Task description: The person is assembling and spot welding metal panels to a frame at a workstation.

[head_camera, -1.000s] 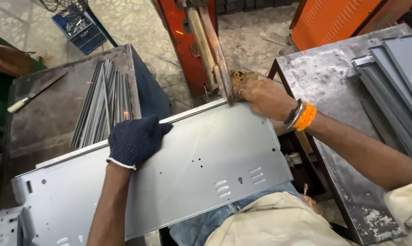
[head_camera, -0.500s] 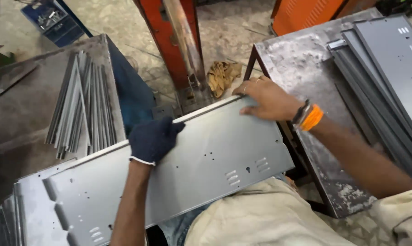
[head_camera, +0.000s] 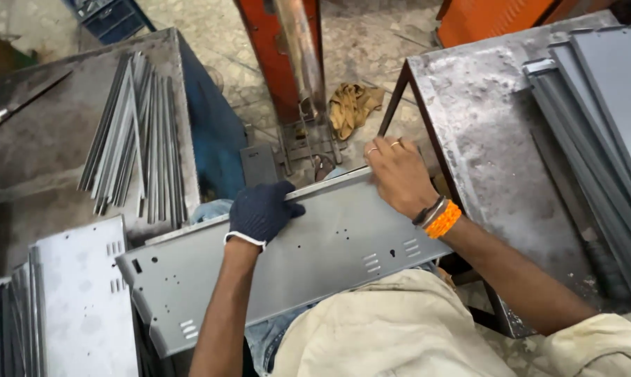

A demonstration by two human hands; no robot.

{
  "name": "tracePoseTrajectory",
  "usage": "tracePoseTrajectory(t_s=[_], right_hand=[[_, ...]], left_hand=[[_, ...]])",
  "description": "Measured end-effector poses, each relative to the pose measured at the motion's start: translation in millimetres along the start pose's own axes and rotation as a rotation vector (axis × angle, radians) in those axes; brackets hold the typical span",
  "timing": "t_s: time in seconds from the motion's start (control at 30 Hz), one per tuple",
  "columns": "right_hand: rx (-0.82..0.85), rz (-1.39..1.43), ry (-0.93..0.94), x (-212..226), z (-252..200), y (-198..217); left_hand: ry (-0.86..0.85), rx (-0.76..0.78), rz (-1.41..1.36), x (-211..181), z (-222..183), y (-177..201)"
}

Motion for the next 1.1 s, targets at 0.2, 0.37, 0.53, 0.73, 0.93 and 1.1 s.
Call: tracePoseTrajectory(t_s=[0.2, 0.37, 0.53, 0.73, 0.93, 1.1], right_hand=[[0.222, 0.454, 0.044, 68.4, 40.0, 17.8], [0.148, 0.406, 0.035, 10.1, 13.0, 24.2], [0.05, 0.252, -0.09, -116.8, -87.5, 20.9], [0.289, 0.536, -0.551, -91.9, -184.6, -49.4], [0.313, 0.981, -0.626, 23.2, -126.8, -74.4], [0.357, 0.992, -0.442, 67.4, -74.3, -58.4]], left_hand=[[-0.083, -0.051, 0.04, 2.0, -5.0, -6.7], [-0.083, -0.109, 0.027, 18.7, -16.9, -0.1], [-0.08, -0.287, -0.092, 68.0, -49.7, -8.0], [0.347, -0.677, 0.122, 172.4, -144.3, 17.9], [0.88, -0.768, -0.005, 221.9, -276.3, 116.4], [0.772, -0.719, 0.615, 275.4, -333.0, 119.6]])
Point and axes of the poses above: each hand's wrist, its own z-axis towards the middle knuckle, its own y-axis out of the back of the hand, x = y × z, the point moved 1 cm from there along z, towards the middle knuckle, and after that the axes turned 10 degrees about -z, right-handed, at the moved point
